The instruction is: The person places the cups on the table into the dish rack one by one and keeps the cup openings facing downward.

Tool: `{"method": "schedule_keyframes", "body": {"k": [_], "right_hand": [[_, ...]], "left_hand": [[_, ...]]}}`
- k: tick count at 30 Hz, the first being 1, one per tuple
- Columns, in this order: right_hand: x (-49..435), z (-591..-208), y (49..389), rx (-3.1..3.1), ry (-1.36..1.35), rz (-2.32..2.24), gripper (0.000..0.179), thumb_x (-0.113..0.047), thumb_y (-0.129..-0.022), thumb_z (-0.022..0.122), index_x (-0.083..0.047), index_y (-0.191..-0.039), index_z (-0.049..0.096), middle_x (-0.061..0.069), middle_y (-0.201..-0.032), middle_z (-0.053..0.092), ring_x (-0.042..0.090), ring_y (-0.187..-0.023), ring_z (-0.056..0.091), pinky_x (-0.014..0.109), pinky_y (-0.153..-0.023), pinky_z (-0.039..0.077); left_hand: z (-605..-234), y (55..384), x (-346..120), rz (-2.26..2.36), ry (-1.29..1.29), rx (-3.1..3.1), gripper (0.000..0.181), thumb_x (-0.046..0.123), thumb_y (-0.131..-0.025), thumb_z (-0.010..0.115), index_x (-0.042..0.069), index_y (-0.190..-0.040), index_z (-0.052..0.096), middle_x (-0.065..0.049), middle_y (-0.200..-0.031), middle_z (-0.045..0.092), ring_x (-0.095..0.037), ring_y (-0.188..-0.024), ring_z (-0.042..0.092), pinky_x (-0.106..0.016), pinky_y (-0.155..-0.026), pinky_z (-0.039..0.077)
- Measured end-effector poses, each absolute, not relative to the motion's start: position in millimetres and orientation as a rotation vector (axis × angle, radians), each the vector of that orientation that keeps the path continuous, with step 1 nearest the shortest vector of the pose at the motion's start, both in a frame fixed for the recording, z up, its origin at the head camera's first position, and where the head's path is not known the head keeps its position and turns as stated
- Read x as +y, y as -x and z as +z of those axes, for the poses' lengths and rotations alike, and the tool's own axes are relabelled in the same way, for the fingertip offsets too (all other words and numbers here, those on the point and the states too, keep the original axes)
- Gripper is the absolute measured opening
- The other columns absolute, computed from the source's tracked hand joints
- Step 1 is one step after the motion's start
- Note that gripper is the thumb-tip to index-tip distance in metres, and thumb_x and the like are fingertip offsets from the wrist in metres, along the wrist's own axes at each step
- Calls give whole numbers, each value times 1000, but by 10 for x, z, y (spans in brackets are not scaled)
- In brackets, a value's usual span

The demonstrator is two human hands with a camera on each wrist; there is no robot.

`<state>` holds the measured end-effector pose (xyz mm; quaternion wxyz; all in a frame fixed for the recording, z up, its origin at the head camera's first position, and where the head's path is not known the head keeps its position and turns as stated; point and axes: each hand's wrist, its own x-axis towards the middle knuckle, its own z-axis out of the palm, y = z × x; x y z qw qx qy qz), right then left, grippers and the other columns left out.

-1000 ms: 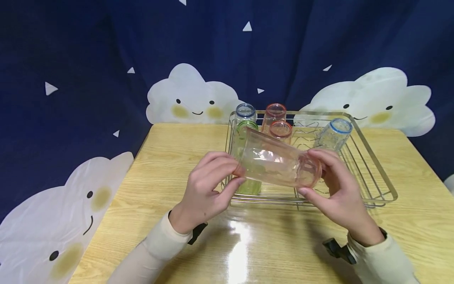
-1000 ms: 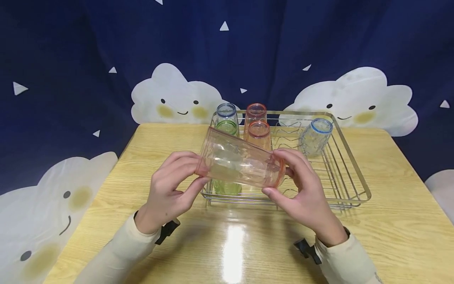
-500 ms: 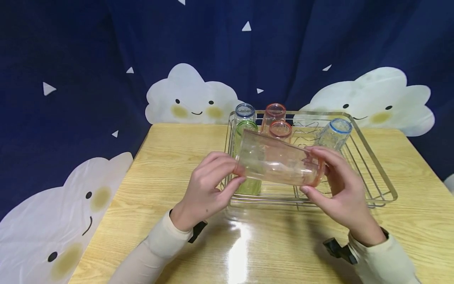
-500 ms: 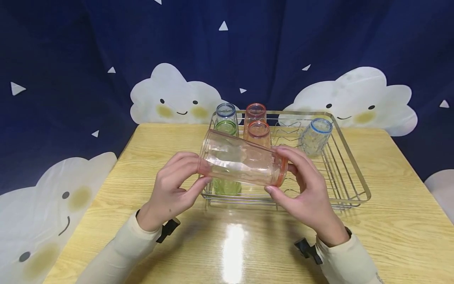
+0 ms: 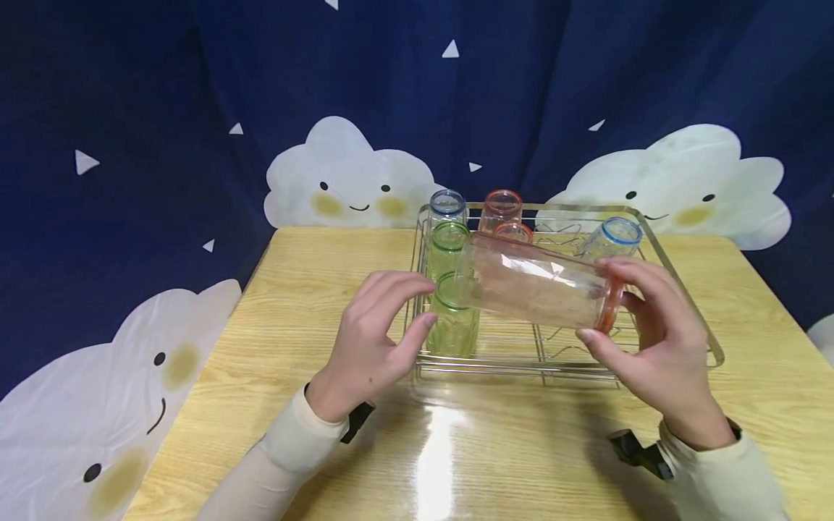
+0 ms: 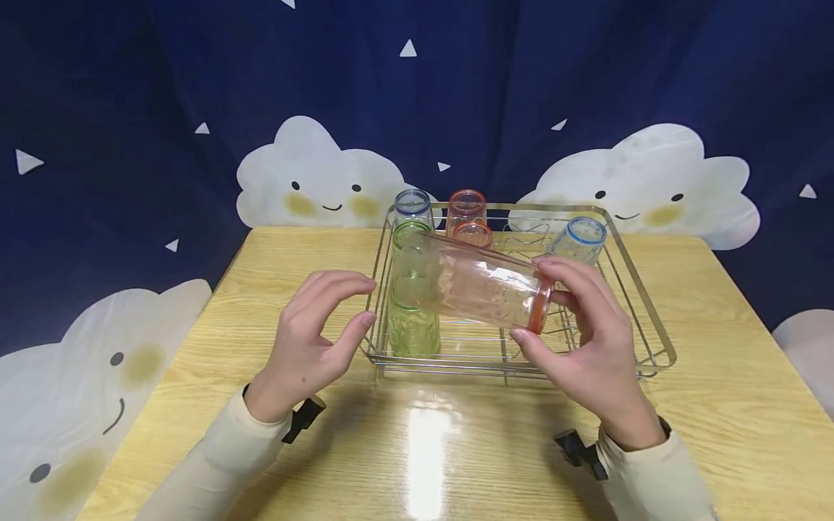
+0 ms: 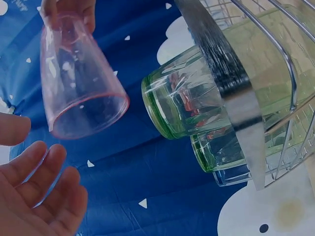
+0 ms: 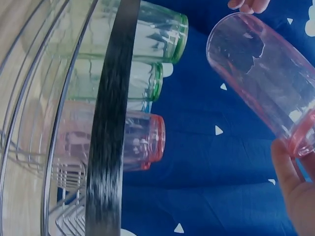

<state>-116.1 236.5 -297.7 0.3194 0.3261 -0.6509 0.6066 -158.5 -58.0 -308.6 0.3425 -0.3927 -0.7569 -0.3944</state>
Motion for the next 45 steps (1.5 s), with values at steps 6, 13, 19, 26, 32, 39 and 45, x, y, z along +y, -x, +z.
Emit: {"method": "schedule_keyframes", "body": {"k": [6,13,19,26,32,39,45], "right_hand": [[2484,-2985,1188,-1672,-826,1624,63,10,-71,78,25,-125,49,15,-129,58,22,-119,57,19,-97,52],[2563,-3025,1248,-1770,-753,1502,62,14,-68,75,22,-126,52,14,-126,59,17,-106,62,16,-89,53],[2576,-2994,1229,-1966,-599,1307,67,20,-62,72,17,-127,55,1,-127,60,11,-104,59,10,-86,51],[2583,-3082,1290,-2137,-563,1186,72,23,-54,75,10,-123,62,-7,-127,60,9,-114,57,9,-89,49],[2548,-3142,1310,-2255,-527,1111,78,22,-56,82,0,-128,62,-13,-130,57,2,-115,56,4,-90,46],[2462,-3235,1383,-2284,-554,1050,63,16,-57,86,2,-113,61,4,-127,62,-4,-120,51,7,-86,42],[2408,-3342,1444,-2319,-577,950,52,6,-60,89,-2,-107,68,15,-125,66,-1,-119,50,12,-83,36]], "left_hand": [[-3098,1585,-598,-1010,1001,-1990,25,13,-86,70,0,-107,69,-12,-108,72,-25,-103,65,-35,-94,52],[-3137,1582,-633,-1019,977,-2021,27,13,-85,70,0,-108,69,-13,-109,71,-26,-105,65,-37,-96,51],[-3159,1581,-651,-1024,959,-2050,28,13,-85,70,0,-110,68,-13,-112,70,-26,-108,64,-37,-98,50],[-3181,1566,-661,-1026,947,-2099,30,13,-86,70,1,-112,67,-13,-114,70,-26,-109,63,-38,-98,50],[-3203,1560,-654,-1022,950,-2127,32,14,-85,70,1,-114,66,-13,-116,69,-27,-111,62,-39,-100,50],[-3221,1568,-653,-1009,943,-2131,34,16,-85,70,0,-115,67,-13,-115,70,-27,-111,62,-40,-100,49],[-3260,1558,-656,-1015,928,-2165,33,16,-86,69,2,-116,66,-11,-115,71,-26,-111,61,-39,-99,50]]}}
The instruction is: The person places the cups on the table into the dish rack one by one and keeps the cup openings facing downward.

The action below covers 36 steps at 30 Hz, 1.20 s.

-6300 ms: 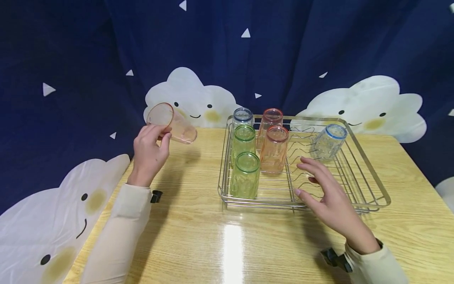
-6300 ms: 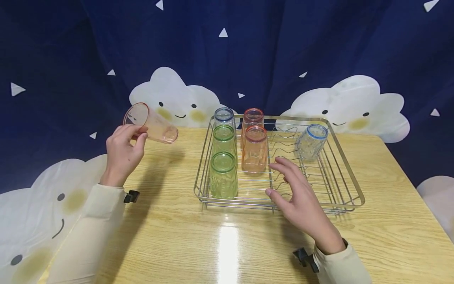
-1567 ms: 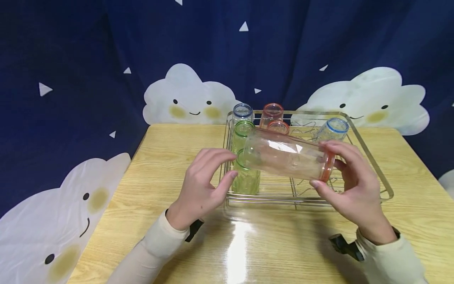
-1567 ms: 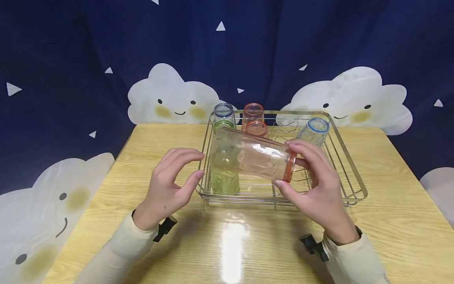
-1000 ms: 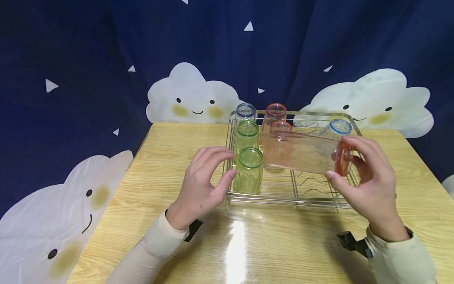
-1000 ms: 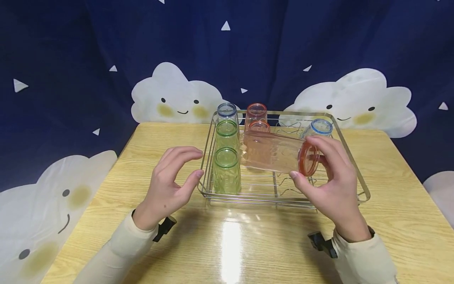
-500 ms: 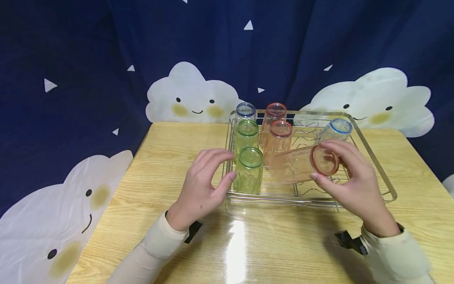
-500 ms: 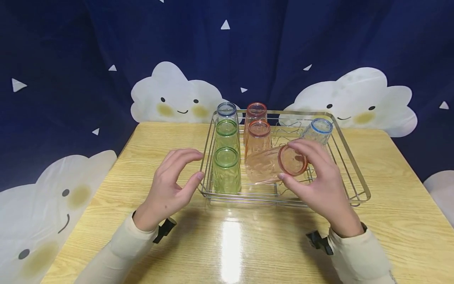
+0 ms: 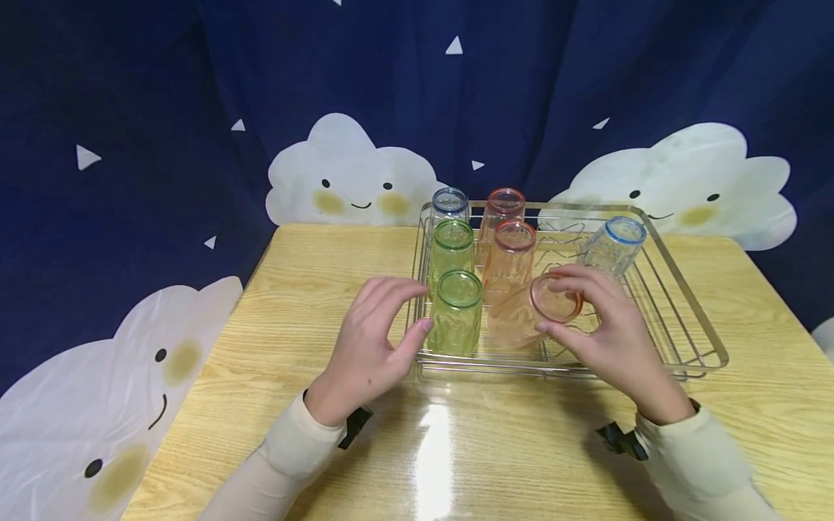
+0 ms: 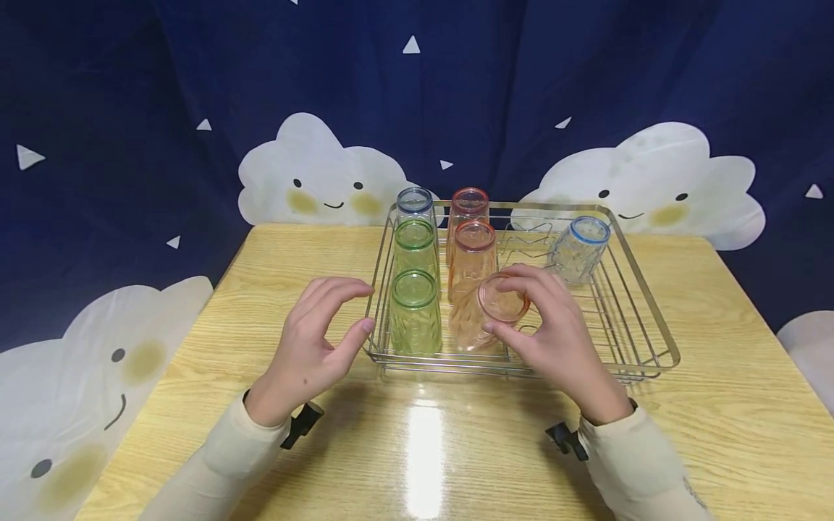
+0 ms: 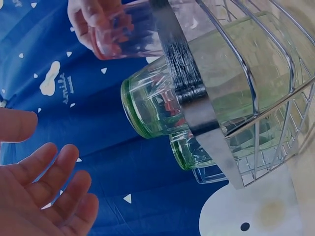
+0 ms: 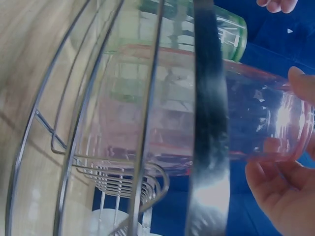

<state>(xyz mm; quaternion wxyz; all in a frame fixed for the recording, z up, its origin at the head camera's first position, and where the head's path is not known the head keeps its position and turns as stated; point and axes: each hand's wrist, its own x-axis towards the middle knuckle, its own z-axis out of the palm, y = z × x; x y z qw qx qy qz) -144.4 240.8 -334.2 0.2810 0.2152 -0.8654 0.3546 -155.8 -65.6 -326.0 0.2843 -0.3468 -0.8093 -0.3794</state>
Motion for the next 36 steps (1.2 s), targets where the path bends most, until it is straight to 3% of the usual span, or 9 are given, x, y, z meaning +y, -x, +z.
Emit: {"method": "schedule_keyframes", "body": {"k": [5,14,20,29,36], "right_hand": [[2372,-3390,1470,-2347,-566,942,49,2,-63,88,-5,-108,70,13,-127,66,13,-115,54,16,-83,36],[2341,-3438,1531,-2380,-563,938,47,0,-66,88,-6,-109,70,13,-129,65,30,-119,56,14,-94,36],[2342,-3483,1560,-2435,-569,928,45,-2,-68,87,-7,-110,70,15,-129,64,32,-120,55,19,-101,34],[2312,-3500,1544,-2491,-580,891,40,-5,-73,85,-7,-109,67,15,-136,60,34,-126,54,38,-102,40],[2321,-3491,1523,-2525,-585,877,38,-5,-76,82,-7,-110,65,13,-140,58,33,-125,56,29,-93,44]], "left_hand": [[-3271,1541,-662,-1017,920,-2178,33,17,-86,69,3,-116,66,-10,-115,70,-26,-111,61,-39,-99,49],[-3304,1538,-654,-1007,922,-2181,33,17,-86,69,3,-116,66,-10,-115,70,-25,-112,61,-39,-100,49],[-3335,1549,-652,-1002,922,-2194,33,18,-87,69,3,-116,66,-10,-116,70,-25,-113,61,-38,-101,49],[-3330,1536,-632,-998,938,-2203,33,18,-87,68,3,-116,67,-9,-117,70,-25,-114,61,-39,-102,48],[-3327,1529,-628,-985,944,-2220,33,20,-88,68,4,-117,67,-9,-117,70,-24,-114,60,-38,-102,48]]}}
